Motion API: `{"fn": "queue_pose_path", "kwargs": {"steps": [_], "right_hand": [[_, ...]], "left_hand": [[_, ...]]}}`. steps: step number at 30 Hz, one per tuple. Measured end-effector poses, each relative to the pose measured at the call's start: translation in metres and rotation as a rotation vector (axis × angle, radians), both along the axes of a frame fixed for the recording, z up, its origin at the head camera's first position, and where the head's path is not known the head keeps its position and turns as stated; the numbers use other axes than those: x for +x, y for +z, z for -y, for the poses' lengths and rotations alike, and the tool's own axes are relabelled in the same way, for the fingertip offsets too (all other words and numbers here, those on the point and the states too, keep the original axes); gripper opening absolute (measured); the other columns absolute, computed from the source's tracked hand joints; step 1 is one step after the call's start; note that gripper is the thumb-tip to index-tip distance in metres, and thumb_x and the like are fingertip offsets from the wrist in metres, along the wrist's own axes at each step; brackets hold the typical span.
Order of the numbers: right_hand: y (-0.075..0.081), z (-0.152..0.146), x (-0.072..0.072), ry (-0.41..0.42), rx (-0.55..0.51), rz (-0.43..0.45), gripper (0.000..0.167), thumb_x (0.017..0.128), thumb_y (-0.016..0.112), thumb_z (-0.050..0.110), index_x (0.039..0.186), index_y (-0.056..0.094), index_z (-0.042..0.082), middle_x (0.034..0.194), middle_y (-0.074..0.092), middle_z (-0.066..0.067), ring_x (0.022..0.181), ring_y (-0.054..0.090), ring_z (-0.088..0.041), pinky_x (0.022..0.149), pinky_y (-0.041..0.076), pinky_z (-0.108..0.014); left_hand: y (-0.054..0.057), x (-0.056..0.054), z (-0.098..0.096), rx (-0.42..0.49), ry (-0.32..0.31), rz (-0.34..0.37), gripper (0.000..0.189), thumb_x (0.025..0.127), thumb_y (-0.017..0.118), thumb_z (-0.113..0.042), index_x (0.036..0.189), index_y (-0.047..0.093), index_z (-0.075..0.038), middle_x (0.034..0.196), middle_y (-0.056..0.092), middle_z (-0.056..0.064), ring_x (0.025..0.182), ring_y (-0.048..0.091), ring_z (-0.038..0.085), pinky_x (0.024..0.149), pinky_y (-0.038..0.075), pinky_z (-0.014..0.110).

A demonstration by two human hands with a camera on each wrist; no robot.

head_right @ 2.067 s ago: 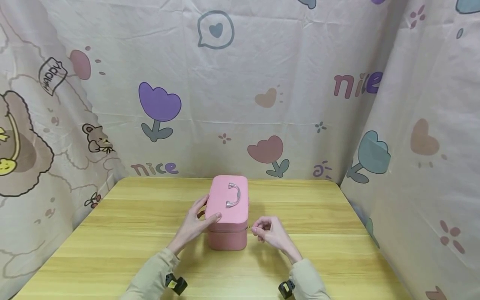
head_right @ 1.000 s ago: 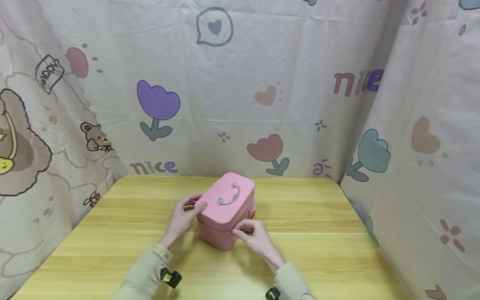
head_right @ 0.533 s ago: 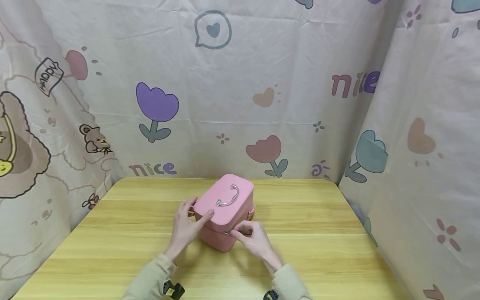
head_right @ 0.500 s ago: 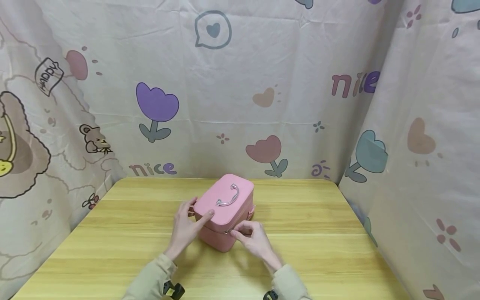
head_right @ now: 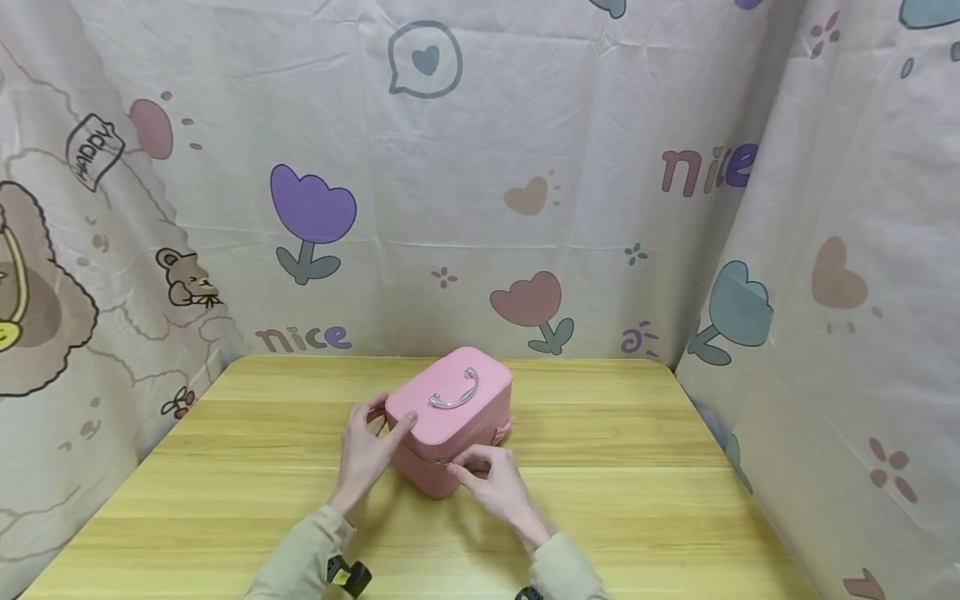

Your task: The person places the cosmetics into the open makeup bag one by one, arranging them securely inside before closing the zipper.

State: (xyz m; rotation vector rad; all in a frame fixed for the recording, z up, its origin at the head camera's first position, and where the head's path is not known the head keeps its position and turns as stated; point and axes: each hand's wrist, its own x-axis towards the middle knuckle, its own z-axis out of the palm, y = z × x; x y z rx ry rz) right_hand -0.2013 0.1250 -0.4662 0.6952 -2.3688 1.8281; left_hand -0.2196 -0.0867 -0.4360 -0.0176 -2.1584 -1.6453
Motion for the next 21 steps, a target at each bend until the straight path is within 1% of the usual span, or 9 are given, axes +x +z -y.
{"fn": "queue_pose_path", "kwargs": {"steps": [2,4,8,10,13,16,19,21], "right_hand": [[-0.001,0.004,0.0,-0.006,-0.005,-0.007,0.011,0.095,0.075,0.003,0.094,0.075,-0.007,0.093,0.077,-0.026,0.083,0.077,-0.02,0.077,0.062,-0.019],[-0.001,0.007,0.0,-0.012,-0.009,-0.011,0.01,0.095,0.075,0.002,0.094,0.075,-0.007,0.093,0.077,-0.027,0.083,0.078,-0.025,0.077,0.062,-0.019],[-0.002,0.012,0.001,-0.035,-0.002,-0.018,0.008,0.094,0.075,0.001,0.093,0.075,-0.007,0.092,0.077,-0.026,0.084,0.078,-0.034,0.078,0.062,-0.019],[-0.002,0.013,0.002,-0.043,0.001,-0.026,0.007,0.094,0.075,0.001,0.092,0.074,-0.006,0.092,0.077,-0.025,0.084,0.077,-0.034,0.078,0.063,-0.02],[-0.002,0.014,0.002,-0.053,0.019,-0.061,0.007,0.095,0.075,0.002,0.091,0.074,-0.003,0.091,0.078,-0.023,0.083,0.077,-0.034,0.079,0.063,-0.021],[-0.002,0.014,0.001,-0.062,0.067,-0.137,0.007,0.095,0.075,0.003,0.089,0.073,0.0,0.088,0.078,-0.019,0.081,0.077,-0.033,0.08,0.064,-0.025],[-0.002,0.014,-0.001,-0.065,0.143,-0.245,0.009,0.095,0.074,0.002,0.087,0.071,0.003,0.084,0.077,-0.014,0.078,0.077,-0.03,0.081,0.066,-0.03],[-0.002,0.015,-0.002,-0.061,0.181,-0.316,0.01,0.096,0.073,0.001,0.086,0.069,0.004,0.082,0.076,-0.012,0.076,0.076,-0.026,0.079,0.066,-0.033]], "left_hand": [[0.0,-0.001,-0.001,-0.002,-0.001,-0.013,0.063,0.092,0.082,-0.013,0.14,0.053,0.016,0.131,0.054,0.032,0.128,0.058,0.046,0.115,0.049,0.053],[0.0,-0.002,-0.001,-0.026,0.006,-0.018,0.063,0.093,0.081,-0.015,0.141,0.053,0.017,0.133,0.054,0.033,0.128,0.059,0.05,0.114,0.05,0.055],[0.001,-0.002,-0.003,-0.072,0.008,0.022,0.075,0.091,0.083,-0.024,0.146,0.049,0.015,0.141,0.05,0.033,0.133,0.055,0.051,0.116,0.047,0.058],[0.001,-0.002,-0.003,-0.078,0.006,0.036,0.081,0.089,0.084,-0.026,0.148,0.047,0.015,0.143,0.049,0.033,0.135,0.053,0.051,0.117,0.045,0.058],[0.001,-0.003,-0.003,-0.063,0.002,0.042,0.082,0.088,0.085,-0.024,0.148,0.047,0.016,0.143,0.048,0.034,0.136,0.052,0.052,0.118,0.044,0.058],[0.002,-0.004,-0.002,-0.052,-0.007,0.04,0.081,0.087,0.086,-0.021,0.147,0.047,0.017,0.142,0.048,0.036,0.136,0.052,0.053,0.118,0.044,0.057],[0.003,-0.007,0.0,-0.048,-0.018,0.029,0.081,0.086,0.087,-0.019,0.146,0.048,0.018,0.14,0.049,0.037,0.134,0.053,0.053,0.118,0.044,0.057],[0.004,-0.008,0.002,-0.043,-0.022,0.028,0.08,0.085,0.088,-0.017,0.145,0.049,0.018,0.139,0.049,0.037,0.134,0.053,0.052,0.118,0.044,0.056]]}}
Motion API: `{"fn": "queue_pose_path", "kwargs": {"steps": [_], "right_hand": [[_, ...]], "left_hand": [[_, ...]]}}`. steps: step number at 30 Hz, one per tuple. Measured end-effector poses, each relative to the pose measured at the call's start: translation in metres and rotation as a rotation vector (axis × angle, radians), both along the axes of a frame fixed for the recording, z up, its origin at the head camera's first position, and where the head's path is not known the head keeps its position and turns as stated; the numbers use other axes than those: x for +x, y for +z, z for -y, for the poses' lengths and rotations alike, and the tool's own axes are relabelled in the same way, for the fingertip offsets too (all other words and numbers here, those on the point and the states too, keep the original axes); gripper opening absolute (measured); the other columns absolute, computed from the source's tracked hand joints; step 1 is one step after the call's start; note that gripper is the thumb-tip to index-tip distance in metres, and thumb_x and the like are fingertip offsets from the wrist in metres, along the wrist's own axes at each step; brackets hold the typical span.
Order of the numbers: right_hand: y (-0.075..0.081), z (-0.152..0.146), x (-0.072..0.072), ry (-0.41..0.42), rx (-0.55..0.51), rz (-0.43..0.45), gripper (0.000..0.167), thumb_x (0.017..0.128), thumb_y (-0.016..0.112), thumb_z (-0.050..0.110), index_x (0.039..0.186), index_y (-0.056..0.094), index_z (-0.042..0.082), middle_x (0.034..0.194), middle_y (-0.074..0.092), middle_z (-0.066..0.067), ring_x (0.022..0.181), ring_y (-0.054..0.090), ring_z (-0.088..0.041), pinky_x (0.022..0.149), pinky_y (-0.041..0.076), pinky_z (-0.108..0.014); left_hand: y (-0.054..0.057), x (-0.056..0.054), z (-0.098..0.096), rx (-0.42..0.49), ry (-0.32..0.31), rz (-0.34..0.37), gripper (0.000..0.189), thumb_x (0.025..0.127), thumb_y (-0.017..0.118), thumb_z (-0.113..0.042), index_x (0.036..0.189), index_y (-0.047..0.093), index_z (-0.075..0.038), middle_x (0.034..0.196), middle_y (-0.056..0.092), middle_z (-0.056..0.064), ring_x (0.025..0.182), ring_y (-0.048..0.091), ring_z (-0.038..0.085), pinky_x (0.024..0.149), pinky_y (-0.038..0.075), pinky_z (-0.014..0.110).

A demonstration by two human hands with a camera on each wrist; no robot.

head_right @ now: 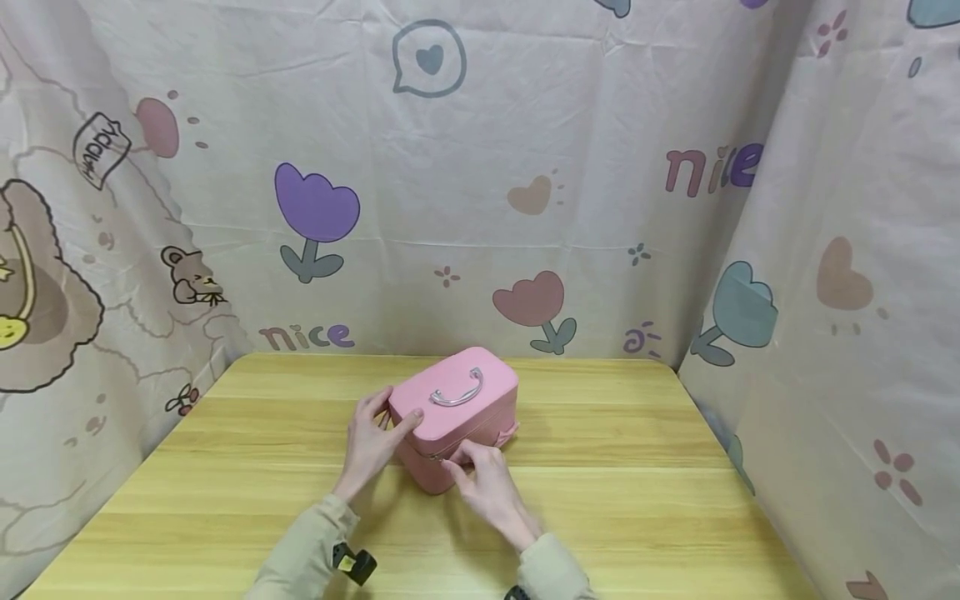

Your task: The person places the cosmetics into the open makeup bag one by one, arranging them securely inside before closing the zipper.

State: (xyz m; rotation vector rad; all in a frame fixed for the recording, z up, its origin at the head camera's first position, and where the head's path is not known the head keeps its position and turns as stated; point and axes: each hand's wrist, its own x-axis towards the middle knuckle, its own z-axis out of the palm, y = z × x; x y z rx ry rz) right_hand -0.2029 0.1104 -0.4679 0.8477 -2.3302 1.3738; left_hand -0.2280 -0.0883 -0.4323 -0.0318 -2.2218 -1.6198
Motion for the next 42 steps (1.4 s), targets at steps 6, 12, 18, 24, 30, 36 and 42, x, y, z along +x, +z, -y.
{"fn": "queue_pose_path", "kwargs": {"steps": [6,12,18,24,30,36,42], "right_hand": [[0.0,-0.002,-0.002,-0.014,0.067,-0.145,0.014,0.094,0.074,0.0,0.083,0.067,0.006,0.076,0.073,-0.009,0.068,0.067,-0.011,0.065,0.062,-0.033],[0.0,-0.009,-0.003,-0.053,0.081,-0.201,0.018,0.09,0.076,-0.003,0.081,0.065,0.008,0.073,0.07,-0.008,0.066,0.055,0.0,0.059,0.057,-0.03],[0.001,-0.02,-0.006,-0.114,0.063,-0.178,0.022,0.088,0.077,-0.005,0.078,0.062,0.008,0.07,0.066,-0.005,0.065,0.054,-0.001,0.062,0.055,-0.031],[0.003,-0.029,-0.009,-0.165,0.054,-0.091,0.024,0.089,0.075,-0.006,0.077,0.062,0.009,0.071,0.066,-0.007,0.069,0.061,-0.004,0.071,0.058,-0.029],[0.006,-0.038,-0.009,-0.202,0.035,0.02,0.024,0.09,0.073,-0.008,0.077,0.062,0.007,0.074,0.068,-0.011,0.072,0.059,-0.001,0.067,0.058,-0.022],[0.007,-0.044,-0.01,-0.214,0.024,0.051,0.024,0.091,0.072,-0.009,0.076,0.062,0.007,0.075,0.068,-0.013,0.071,0.061,-0.003,0.066,0.057,-0.021],[0.005,-0.048,-0.01,-0.221,0.02,0.037,0.024,0.09,0.074,-0.009,0.076,0.063,0.008,0.074,0.07,-0.012,0.068,0.062,-0.003,0.064,0.057,-0.02]], "left_hand": [[-0.001,-0.003,0.001,0.043,-0.031,0.009,0.08,0.085,0.087,-0.014,0.146,0.047,0.018,0.136,0.048,0.035,0.135,0.052,0.049,0.119,0.043,0.053],[0.001,-0.004,0.001,0.068,-0.064,0.013,0.08,0.085,0.087,-0.01,0.147,0.045,0.019,0.133,0.046,0.034,0.135,0.051,0.049,0.119,0.042,0.051],[0.004,-0.007,0.005,0.056,-0.098,0.023,0.079,0.087,0.086,-0.01,0.148,0.044,0.018,0.13,0.047,0.033,0.134,0.051,0.048,0.119,0.042,0.049],[0.004,-0.01,0.011,0.068,-0.158,0.042,0.077,0.09,0.083,-0.01,0.15,0.044,0.017,0.137,0.047,0.035,0.138,0.049,0.049,0.121,0.039,0.049],[0.003,-0.016,0.017,0.085,-0.235,0.048,0.073,0.092,0.079,-0.004,0.15,0.04,0.019,0.148,0.043,0.04,0.145,0.043,0.053,0.124,0.035,0.051],[0.007,-0.02,0.022,0.102,-0.309,0.06,0.071,0.094,0.075,0.0,0.15,0.038,0.021,0.154,0.038,0.042,0.147,0.039,0.055,0.125,0.032,0.053],[0.009,-0.023,0.026,0.117,-0.365,0.083,0.068,0.096,0.071,0.002,0.151,0.036,0.021,0.159,0.034,0.041,0.15,0.035,0.055,0.126,0.031,0.053]]}}
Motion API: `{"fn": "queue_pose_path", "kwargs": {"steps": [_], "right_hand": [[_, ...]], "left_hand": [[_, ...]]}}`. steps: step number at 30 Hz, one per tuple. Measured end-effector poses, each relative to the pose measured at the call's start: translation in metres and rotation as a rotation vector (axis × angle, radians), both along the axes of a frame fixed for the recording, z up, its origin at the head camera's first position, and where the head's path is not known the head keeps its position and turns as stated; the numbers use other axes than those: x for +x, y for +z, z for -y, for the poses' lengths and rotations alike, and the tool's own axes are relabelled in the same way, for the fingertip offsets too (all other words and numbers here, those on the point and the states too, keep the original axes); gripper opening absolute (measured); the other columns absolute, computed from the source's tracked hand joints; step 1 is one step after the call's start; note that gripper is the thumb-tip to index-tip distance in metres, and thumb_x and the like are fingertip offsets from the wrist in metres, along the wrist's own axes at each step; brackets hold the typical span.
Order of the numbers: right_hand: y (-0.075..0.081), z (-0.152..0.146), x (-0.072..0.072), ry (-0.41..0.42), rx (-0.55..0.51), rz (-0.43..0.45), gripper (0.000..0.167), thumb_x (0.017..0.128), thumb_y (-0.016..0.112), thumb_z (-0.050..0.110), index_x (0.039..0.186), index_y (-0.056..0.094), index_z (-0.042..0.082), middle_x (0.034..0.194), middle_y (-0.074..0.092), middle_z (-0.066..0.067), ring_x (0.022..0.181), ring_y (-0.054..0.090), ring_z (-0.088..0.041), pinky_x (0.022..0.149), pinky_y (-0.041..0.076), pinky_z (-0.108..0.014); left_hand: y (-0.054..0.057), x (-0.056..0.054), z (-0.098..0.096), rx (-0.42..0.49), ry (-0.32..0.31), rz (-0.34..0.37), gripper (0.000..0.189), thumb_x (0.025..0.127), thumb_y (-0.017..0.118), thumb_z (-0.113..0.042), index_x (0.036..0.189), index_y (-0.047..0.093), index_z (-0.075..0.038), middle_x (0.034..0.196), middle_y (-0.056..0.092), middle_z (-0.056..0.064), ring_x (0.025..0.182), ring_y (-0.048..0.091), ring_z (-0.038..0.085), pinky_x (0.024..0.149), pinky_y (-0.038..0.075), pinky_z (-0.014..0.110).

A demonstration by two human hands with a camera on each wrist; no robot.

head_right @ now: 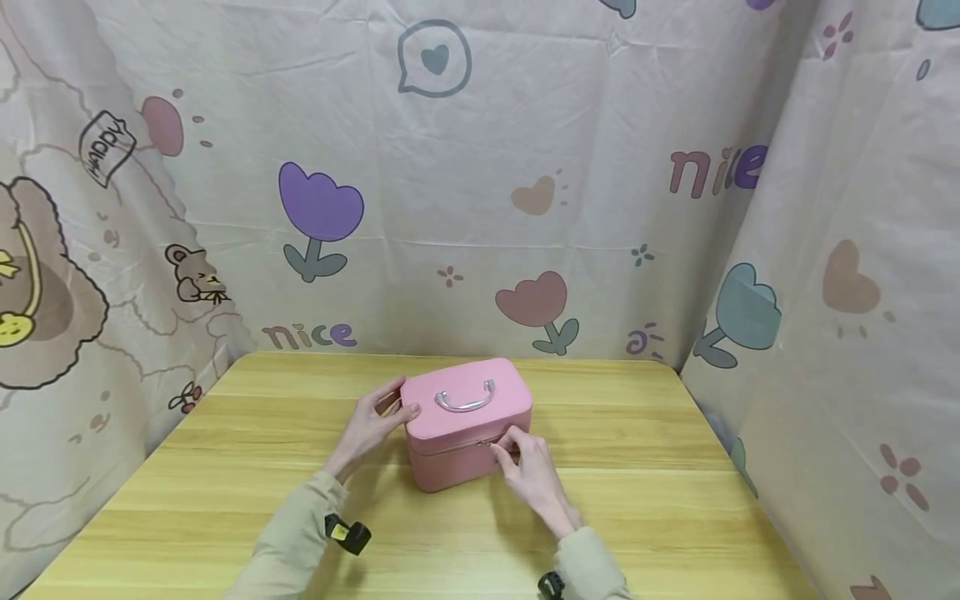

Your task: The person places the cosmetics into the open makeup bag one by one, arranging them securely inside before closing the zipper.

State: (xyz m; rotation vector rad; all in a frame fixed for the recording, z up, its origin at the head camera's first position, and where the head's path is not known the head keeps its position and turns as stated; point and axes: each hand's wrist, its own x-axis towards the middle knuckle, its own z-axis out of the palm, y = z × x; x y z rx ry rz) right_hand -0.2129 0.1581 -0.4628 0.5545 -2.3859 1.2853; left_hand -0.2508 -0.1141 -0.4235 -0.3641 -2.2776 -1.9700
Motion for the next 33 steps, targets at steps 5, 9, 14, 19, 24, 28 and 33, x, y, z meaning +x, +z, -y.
{"fn": "queue_pose_path", "kwargs": {"steps": [5,9,14,19,24,28,33], "right_hand": [[-0.001,0.0,0.0,-0.002,-0.012,0.012,0.024,0.09,0.075,-0.008,0.076,0.064,0.009,0.073,0.071,-0.009,0.07,0.061,0.001,0.067,0.06,-0.021],[-0.001,0.0,0.001,0.007,-0.052,0.069,0.021,0.091,0.075,-0.007,0.078,0.067,0.007,0.076,0.072,-0.012,0.071,0.062,0.001,0.069,0.06,-0.021],[0.0,-0.001,0.001,0.025,-0.066,0.11,0.017,0.093,0.074,-0.005,0.08,0.068,0.006,0.079,0.073,-0.014,0.073,0.063,-0.001,0.072,0.061,-0.021],[-0.002,-0.001,0.001,0.046,-0.061,0.107,0.016,0.093,0.074,-0.003,0.081,0.069,0.006,0.08,0.073,-0.014,0.072,0.065,-0.004,0.071,0.061,-0.021],[-0.002,0.0,0.002,0.045,-0.044,0.083,0.017,0.092,0.075,-0.003,0.08,0.069,0.008,0.078,0.073,-0.011,0.072,0.064,-0.002,0.07,0.061,-0.022],[-0.003,0.002,0.002,0.062,-0.043,0.054,0.017,0.092,0.075,-0.004,0.08,0.07,0.007,0.078,0.074,-0.01,0.072,0.065,-0.001,0.07,0.062,-0.023],[-0.004,0.006,0.002,0.083,-0.045,0.014,0.017,0.092,0.075,-0.005,0.08,0.069,0.006,0.076,0.074,-0.009,0.072,0.066,-0.002,0.07,0.063,-0.022]], "left_hand": [[-0.001,0.003,-0.005,-0.004,0.027,0.001,0.067,0.098,0.069,0.002,0.153,0.034,0.019,0.161,0.033,0.039,0.151,0.033,0.053,0.126,0.029,0.054],[-0.004,0.012,-0.016,-0.077,0.129,-0.048,0.064,0.101,0.067,-0.004,0.153,0.037,0.017,0.16,0.035,0.038,0.15,0.036,0.053,0.125,0.033,0.057],[-0.01,0.032,-0.036,-0.185,0.268,-0.076,0.074,0.099,0.072,-0.019,0.156,0.037,0.012,0.158,0.036,0.036,0.145,0.04,0.055,0.12,0.037,0.066],[-0.014,0.043,-0.049,-0.211,0.315,-0.079,0.089,0.095,0.077,-0.029,0.16,0.03,0.011,0.157,0.033,0.032,0.147,0.036,0.053,0.124,0.03,0.067],[-0.017,0.042,-0.05,-0.179,0.319,-0.075,0.088,0.096,0.077,-0.027,0.159,0.03,0.013,0.157,0.034,0.032,0.148,0.036,0.052,0.125,0.029,0.065],[-0.017,0.039,-0.046,-0.149,0.292,-0.08,0.083,0.097,0.076,-0.023,0.157,0.032,0.013,0.157,0.037,0.034,0.146,0.04,0.053,0.123,0.033,0.065],[-0.016,0.03,-0.038,-0.099,0.227,-0.107,0.074,0.099,0.074,-0.014,0.154,0.035,0.016,0.156,0.04,0.039,0.143,0.045,0.054,0.121,0.038,0.061]]}}
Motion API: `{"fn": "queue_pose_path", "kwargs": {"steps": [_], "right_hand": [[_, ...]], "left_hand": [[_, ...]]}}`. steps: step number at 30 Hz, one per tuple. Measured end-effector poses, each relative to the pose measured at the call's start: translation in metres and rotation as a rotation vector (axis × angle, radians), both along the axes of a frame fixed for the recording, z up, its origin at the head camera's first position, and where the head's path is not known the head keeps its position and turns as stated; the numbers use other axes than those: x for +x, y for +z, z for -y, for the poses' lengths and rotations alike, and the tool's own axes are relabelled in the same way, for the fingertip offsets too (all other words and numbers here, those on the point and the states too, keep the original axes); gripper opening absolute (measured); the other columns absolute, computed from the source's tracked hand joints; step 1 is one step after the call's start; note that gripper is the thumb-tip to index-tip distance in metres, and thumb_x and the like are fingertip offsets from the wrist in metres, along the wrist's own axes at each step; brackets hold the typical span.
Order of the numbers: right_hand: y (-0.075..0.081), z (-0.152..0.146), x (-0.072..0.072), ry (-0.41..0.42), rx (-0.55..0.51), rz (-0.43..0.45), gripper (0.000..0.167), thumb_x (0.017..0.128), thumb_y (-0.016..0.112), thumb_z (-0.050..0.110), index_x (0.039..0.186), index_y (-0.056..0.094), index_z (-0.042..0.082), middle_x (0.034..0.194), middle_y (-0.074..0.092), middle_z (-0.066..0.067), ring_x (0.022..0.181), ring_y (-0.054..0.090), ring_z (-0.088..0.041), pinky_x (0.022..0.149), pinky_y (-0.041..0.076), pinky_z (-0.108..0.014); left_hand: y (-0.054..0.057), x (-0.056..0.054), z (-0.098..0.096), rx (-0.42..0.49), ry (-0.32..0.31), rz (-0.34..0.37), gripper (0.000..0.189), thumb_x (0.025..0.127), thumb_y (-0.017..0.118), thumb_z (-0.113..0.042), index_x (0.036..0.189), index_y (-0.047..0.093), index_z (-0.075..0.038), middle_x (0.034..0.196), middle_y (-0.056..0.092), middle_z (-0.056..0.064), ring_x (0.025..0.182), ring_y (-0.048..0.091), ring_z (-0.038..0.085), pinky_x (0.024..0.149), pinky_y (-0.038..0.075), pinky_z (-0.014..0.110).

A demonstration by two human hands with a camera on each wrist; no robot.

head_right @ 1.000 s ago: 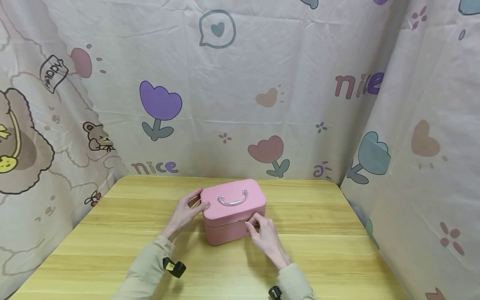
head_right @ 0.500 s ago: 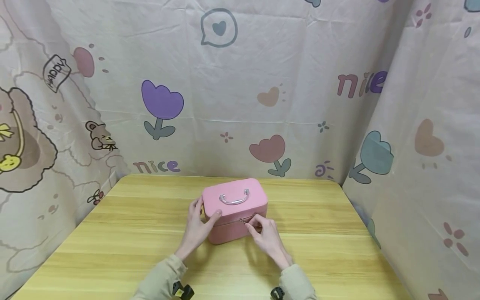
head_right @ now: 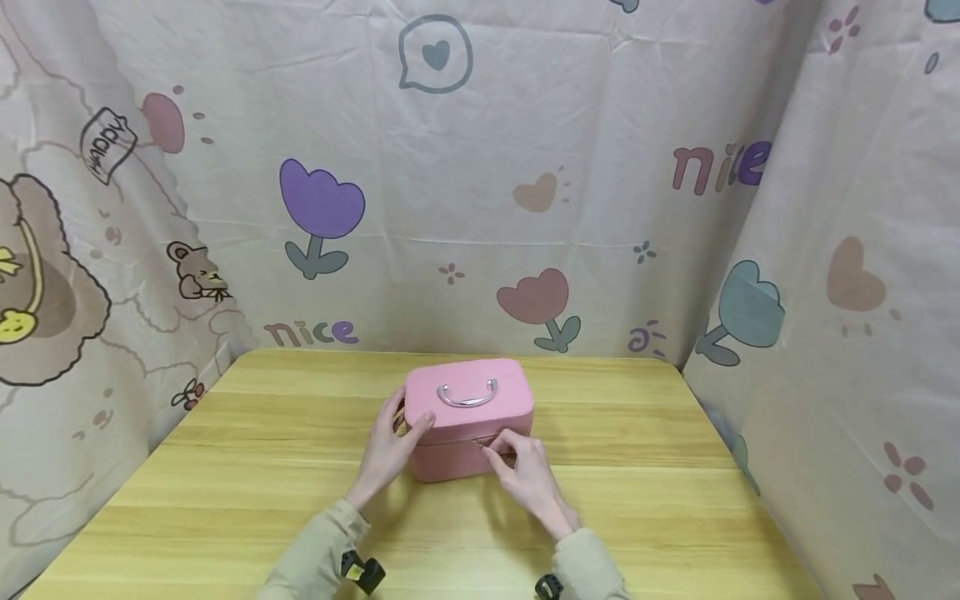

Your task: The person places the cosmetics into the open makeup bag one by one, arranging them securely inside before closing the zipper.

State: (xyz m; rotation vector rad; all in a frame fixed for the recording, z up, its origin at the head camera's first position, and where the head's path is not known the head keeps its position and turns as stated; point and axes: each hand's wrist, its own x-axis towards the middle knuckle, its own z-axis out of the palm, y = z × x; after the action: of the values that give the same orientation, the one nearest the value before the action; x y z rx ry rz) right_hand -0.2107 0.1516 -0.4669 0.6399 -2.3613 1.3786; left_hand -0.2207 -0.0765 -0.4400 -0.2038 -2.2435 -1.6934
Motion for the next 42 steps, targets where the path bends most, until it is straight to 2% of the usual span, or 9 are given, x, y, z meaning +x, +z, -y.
{"fn": "queue_pose_path", "kwargs": {"steps": [5,9,13,19,27,32,38,42], "right_hand": [[-0.001,0.005,0.002,0.009,0.002,-0.016,0.018,0.091,0.075,-0.005,0.078,0.068,0.006,0.073,0.072,-0.01,0.068,0.062,0.0,0.065,0.062,-0.022],[-0.002,0.008,0.004,-0.003,-0.001,-0.029,0.018,0.091,0.075,-0.006,0.078,0.068,0.005,0.072,0.072,-0.012,0.066,0.063,-0.001,0.062,0.062,-0.022],[-0.002,0.011,0.006,-0.007,-0.007,-0.046,0.017,0.09,0.075,-0.007,0.079,0.069,0.004,0.074,0.074,-0.011,0.067,0.069,-0.009,0.062,0.063,-0.023],[-0.002,0.011,0.007,-0.022,0.022,-0.087,0.017,0.089,0.075,-0.008,0.078,0.068,0.003,0.073,0.073,-0.011,0.066,0.064,-0.002,0.059,0.061,-0.021],[-0.002,0.0,0.007,-0.04,0.062,-0.177,0.019,0.086,0.075,-0.01,0.077,0.065,0.003,0.07,0.072,-0.01,0.061,0.066,-0.011,0.055,0.057,-0.021],[-0.002,-0.012,0.008,-0.086,0.06,-0.177,0.022,0.083,0.076,-0.013,0.075,0.065,0.005,0.07,0.072,-0.009,0.061,0.065,-0.009,0.054,0.057,-0.022],[-0.001,-0.03,0.008,-0.113,0.047,-0.164,0.021,0.083,0.076,-0.014,0.075,0.065,0.003,0.07,0.071,-0.011,0.062,0.062,-0.005,0.055,0.059,-0.024],[0.0,-0.044,0.006,-0.127,0.03,-0.173,0.022,0.083,0.075,-0.015,0.075,0.065,0.003,0.07,0.072,-0.013,0.06,0.067,-0.013,0.057,0.059,-0.021]], "left_hand": [[0.0,-0.008,0.008,0.065,-0.099,-0.002,0.071,0.1,0.071,-0.006,0.154,0.032,0.019,0.158,0.036,0.041,0.147,0.04,0.054,0.124,0.034,0.057],[0.002,-0.012,0.012,0.07,-0.134,0.006,0.071,0.1,0.07,-0.005,0.153,0.031,0.021,0.16,0.031,0.041,0.148,0.037,0.055,0.124,0.032,0.055],[0.003,-0.013,0.015,0.051,-0.139,0.014,0.07,0.1,0.069,-0.006,0.153,0.033,0.02,0.159,0.033,0.041,0.149,0.036,0.055,0.125,0.031,0.056],[0.002,-0.015,0.017,0.045,-0.152,0.024,0.069,0.1,0.069,-0.006,0.154,0.033,0.019,0.158,0.034,0.039,0.149,0.035,0.055,0.125,0.031,0.056],[0.002,-0.015,0.018,0.038,-0.151,0.041,0.07,0.1,0.069,-0.007,0.155,0.034,0.016,0.16,0.034,0.037,0.15,0.035,0.053,0.126,0.03,0.054],[0.002,-0.016,0.019,0.037,-0.153,0.042,0.069,0.1,0.069,-0.006,0.155,0.034,0.016,0.16,0.034,0.037,0.15,0.035,0.053,0.126,0.03,0.054],[0.002,-0.016,0.019,0.03,-0.152,0.035,0.068,0.1,0.069,-0.007,0.155,0.035,0.016,0.159,0.035,0.036,0.15,0.036,0.052,0.126,0.03,0.054],[0.002,-0.016,0.02,0.026,-0.151,0.035,0.069,0.1,0.069,-0.007,0.155,0.035,0.016,0.16,0.035,0.036,0.15,0.036,0.052,0.126,0.03,0.054]]}}
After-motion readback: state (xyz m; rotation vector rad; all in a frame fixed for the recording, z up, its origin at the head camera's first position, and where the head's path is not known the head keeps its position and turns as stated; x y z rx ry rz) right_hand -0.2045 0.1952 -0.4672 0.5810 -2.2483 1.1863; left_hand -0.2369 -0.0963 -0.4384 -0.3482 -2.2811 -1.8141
